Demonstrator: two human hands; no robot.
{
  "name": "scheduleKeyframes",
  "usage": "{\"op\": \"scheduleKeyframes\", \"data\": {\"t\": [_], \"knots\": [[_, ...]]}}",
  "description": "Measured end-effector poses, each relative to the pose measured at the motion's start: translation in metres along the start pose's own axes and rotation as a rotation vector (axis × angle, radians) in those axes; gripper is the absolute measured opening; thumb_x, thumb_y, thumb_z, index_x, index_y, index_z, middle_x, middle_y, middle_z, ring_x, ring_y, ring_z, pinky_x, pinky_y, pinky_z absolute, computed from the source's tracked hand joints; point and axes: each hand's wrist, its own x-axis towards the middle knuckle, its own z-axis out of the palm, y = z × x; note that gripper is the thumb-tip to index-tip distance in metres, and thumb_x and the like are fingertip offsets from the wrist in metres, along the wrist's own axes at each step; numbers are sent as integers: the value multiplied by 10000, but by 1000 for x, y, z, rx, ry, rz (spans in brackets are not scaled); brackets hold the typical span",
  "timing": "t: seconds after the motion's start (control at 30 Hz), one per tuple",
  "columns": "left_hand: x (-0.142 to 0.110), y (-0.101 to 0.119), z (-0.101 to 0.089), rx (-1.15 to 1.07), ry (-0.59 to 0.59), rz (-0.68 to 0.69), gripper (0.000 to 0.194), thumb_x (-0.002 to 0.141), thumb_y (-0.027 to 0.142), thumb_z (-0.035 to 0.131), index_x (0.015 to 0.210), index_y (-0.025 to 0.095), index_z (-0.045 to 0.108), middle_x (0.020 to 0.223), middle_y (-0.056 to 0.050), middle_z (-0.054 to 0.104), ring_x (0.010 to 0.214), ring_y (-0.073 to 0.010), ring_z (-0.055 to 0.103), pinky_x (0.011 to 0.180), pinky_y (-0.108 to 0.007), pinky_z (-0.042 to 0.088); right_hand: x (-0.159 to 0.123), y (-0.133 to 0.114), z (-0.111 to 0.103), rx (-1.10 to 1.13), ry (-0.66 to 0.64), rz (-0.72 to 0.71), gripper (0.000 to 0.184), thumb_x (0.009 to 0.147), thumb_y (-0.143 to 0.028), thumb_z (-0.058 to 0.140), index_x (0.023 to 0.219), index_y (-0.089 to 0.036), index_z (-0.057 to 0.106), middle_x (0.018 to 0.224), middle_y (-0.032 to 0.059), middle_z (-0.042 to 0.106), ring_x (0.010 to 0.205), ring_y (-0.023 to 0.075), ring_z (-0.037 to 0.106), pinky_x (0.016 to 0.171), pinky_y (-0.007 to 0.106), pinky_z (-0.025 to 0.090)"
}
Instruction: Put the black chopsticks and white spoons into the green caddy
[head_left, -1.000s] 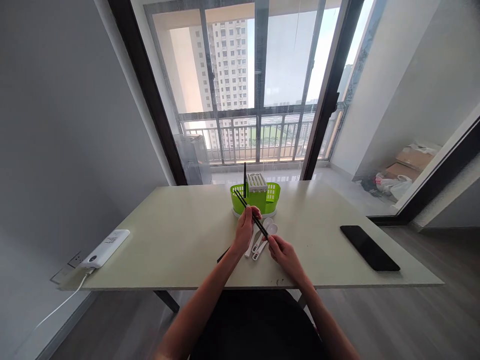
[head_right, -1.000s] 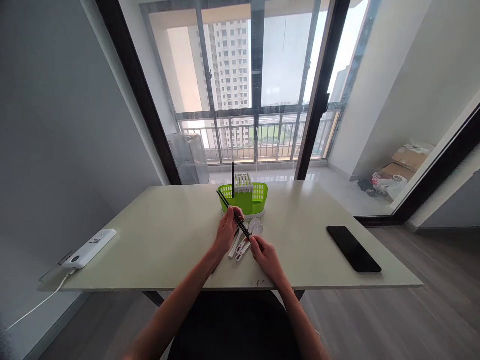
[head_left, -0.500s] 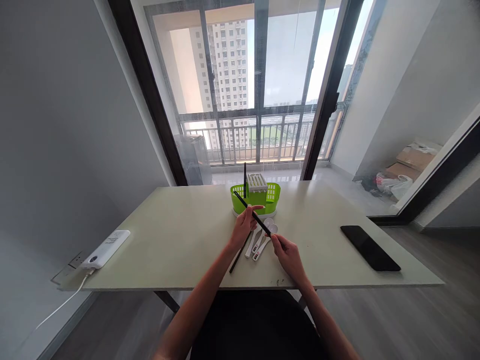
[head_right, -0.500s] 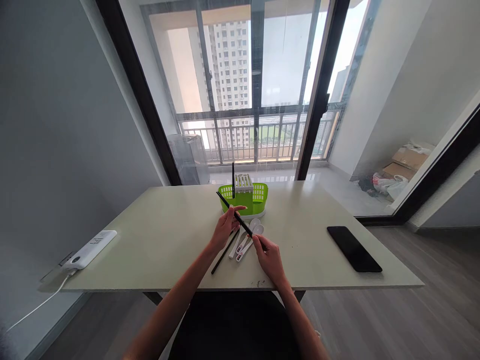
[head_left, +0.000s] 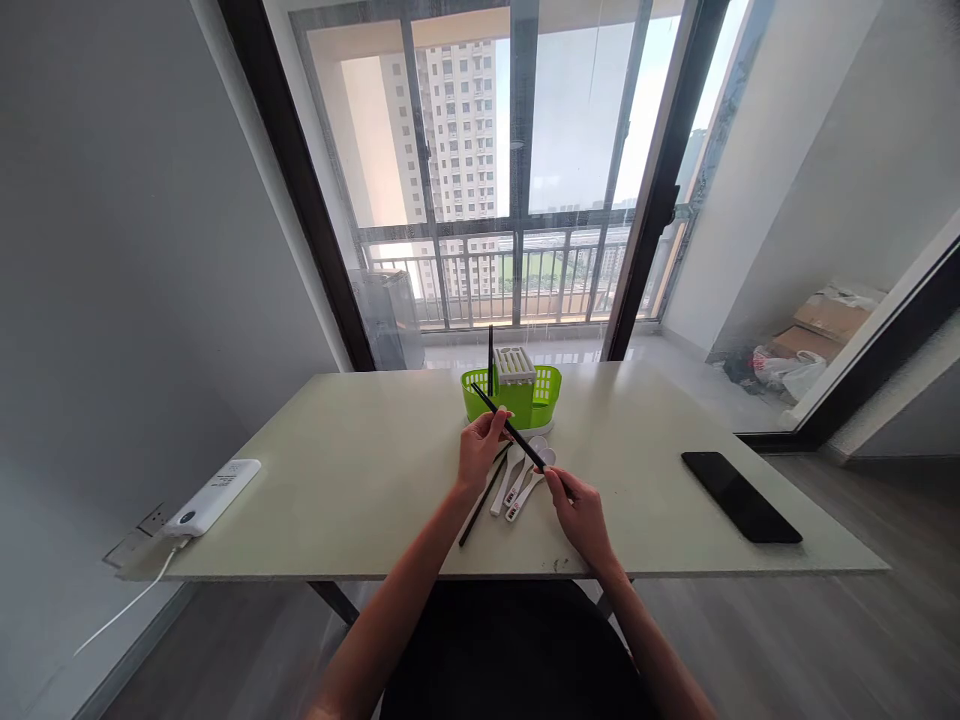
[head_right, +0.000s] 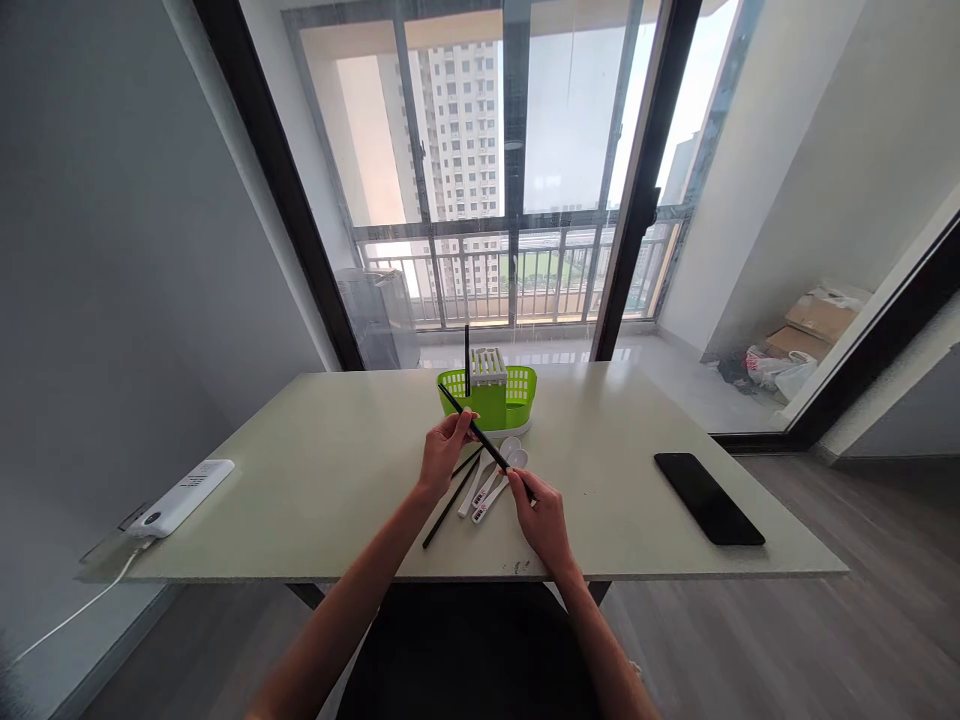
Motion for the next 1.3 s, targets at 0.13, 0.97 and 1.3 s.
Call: {"op": "scheduleKeyframes", "data": {"t": [0.13, 0.97, 1.3], "knots": [[3, 3, -6, -6, 49, -6, 410, 735, 563, 815, 894, 185, 787, 872, -26, 728, 685, -120, 627, 793, -325, 578, 0, 3, 1, -16, 23, -26, 507, 1014, -562, 444, 1029, -183, 779, 941, 88, 763, 819, 224, 662, 771, 308, 515], [51, 78, -65, 70, 391, 246, 398, 692, 458, 875, 932, 150, 798, 901, -60, 807, 767, -164, 730, 913, -363, 573, -3, 6, 8, -111, -21, -105, 423, 1034, -494, 453, 1140, -187, 724, 642, -21, 585, 548, 138, 457, 590, 242, 397], [112, 93, -67, 565, 455, 533, 361, 833, 520, 738, 954, 183, 787, 886, -46, 813, 845, -205, 772, 855, -302, 578, -4, 8, 10, -111, -35, -121, 414, 1043, -492, 433, 1091, -191, 715, 714, 23, 678, 564, 153, 527, 605, 252, 421]]}}
